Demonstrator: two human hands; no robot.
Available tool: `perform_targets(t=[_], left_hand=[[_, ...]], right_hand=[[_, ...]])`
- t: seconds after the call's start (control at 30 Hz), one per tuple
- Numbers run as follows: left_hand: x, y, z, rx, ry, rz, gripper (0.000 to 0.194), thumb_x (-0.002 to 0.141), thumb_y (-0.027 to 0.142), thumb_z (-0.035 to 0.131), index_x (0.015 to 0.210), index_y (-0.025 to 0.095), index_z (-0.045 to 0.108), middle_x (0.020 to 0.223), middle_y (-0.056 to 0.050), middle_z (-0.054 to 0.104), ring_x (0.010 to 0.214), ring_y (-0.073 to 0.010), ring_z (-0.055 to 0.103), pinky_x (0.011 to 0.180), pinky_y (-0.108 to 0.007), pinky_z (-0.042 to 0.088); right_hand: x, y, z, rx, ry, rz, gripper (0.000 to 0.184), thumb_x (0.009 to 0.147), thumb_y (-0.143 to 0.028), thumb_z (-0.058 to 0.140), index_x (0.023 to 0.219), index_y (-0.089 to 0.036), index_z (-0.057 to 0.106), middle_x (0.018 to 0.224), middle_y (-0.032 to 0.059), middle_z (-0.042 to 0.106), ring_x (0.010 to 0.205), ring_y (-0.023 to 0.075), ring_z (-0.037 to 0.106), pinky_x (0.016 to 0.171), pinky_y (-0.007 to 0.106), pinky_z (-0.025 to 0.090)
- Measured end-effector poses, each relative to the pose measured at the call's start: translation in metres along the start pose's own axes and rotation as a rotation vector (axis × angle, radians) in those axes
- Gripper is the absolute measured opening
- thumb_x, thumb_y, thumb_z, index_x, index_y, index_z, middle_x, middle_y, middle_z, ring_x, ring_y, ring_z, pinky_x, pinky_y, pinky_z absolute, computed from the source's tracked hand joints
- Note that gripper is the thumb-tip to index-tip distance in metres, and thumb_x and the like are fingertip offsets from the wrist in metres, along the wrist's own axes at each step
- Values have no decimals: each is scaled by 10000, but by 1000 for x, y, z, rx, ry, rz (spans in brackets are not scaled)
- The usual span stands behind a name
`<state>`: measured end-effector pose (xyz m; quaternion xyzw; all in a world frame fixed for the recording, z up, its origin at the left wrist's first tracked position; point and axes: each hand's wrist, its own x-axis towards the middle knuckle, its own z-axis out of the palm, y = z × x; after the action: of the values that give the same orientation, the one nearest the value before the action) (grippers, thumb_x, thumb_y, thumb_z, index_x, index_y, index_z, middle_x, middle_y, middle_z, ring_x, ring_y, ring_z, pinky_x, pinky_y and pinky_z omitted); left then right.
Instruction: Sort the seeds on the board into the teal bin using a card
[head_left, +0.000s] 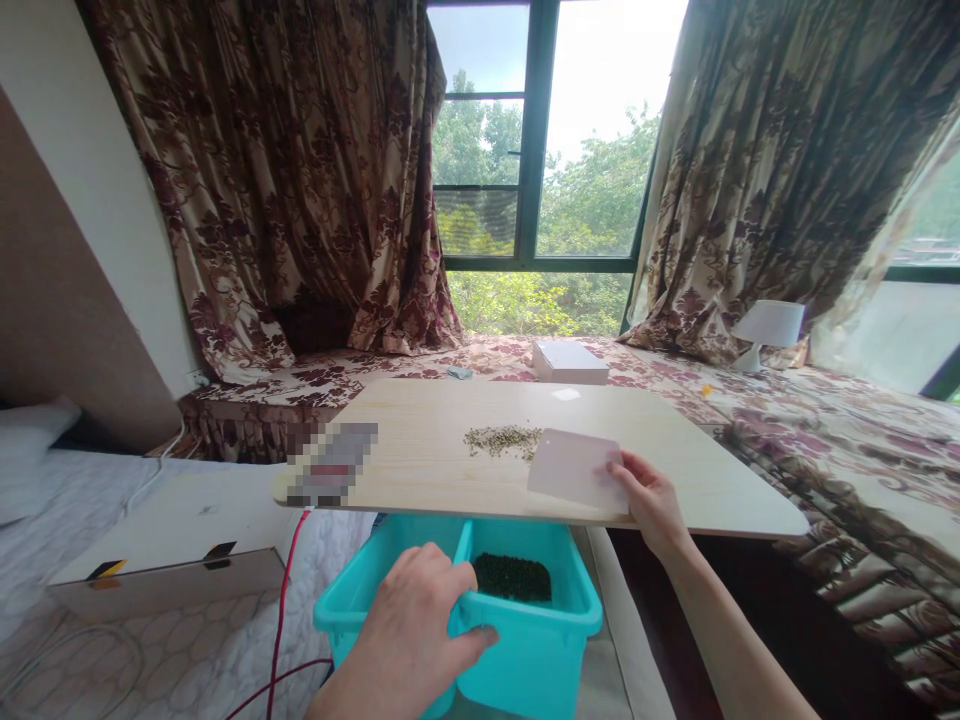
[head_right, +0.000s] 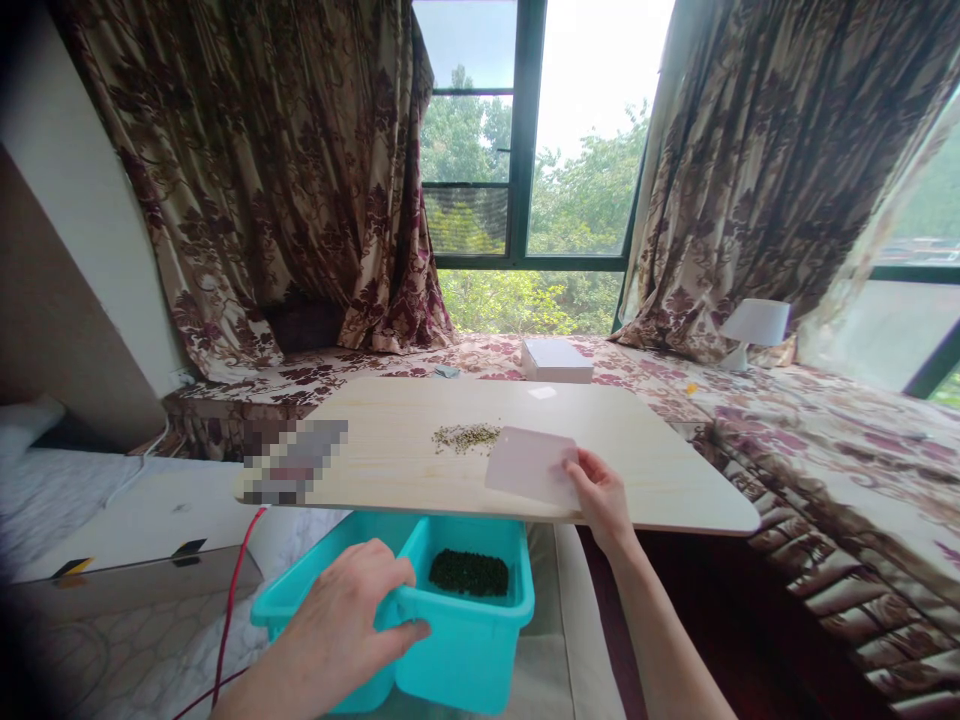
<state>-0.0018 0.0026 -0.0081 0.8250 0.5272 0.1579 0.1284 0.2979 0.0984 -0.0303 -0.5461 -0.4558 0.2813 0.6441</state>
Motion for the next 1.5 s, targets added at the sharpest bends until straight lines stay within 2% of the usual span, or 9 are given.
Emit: perform_targets(t=[0.1,0.3,0.53,0.7,0.77,1.03,1.5], left_hand=[[0,1,-2,-2,-2,4,135,738,309,651,785,202,584,806,-12,568,840,-203,505,777,-344,359],[1,0,-2,-3,-2,-5,127,737,299,657,788,204,589,808,-11,569,842,-206,507,775,-346,357],[1,-1,2,2,4,12,123,730,290,664,765,202,585,800,-11,576,831,-200,511,764,-340,362],[2,-1,2,17,-11,19,130,727,298,663,766,203,582,810,-17,588,837,-204,518,775,-350,370],[2,0,1,22,-18,18,135,722,301,664,765,205,580,812,-18,593,837,-206,522,781,-356,373],[2,2,0,18,-4,16,138,715,295,671,760,205,576,798,-15,592,835,-209,530,793,-359,378],[2,1,0,12,-10,21,129,735,304,647,776,198,584,811,-23,596,843,-205,523,810,-355,370]], right_hand=[[2,2,2,2,51,-7,351,634,-414,691,888,-171,701,800,72,753,720,216,681,645,304,521],[2,0,5,-46,46,-15,382,638,-441,683,892,-156,702,814,88,755,737,231,683,640,317,523],[0,1,-2,14,-57,45,331,619,-404,711,851,-167,718,718,57,744,694,218,680,612,291,521],[5,8,-1,83,173,-5,405,646,-438,692,944,-163,697,860,79,748,727,210,687,629,290,532],[6,10,2,58,205,-18,418,662,-455,679,955,-156,691,894,90,745,758,217,688,648,296,535],[6,9,5,-26,129,-39,466,677,-493,663,1007,-166,683,872,86,750,777,234,693,637,306,545],[2,1,7,-41,124,-45,430,680,-437,656,1002,-154,689,844,82,750,739,226,687,636,313,542]])
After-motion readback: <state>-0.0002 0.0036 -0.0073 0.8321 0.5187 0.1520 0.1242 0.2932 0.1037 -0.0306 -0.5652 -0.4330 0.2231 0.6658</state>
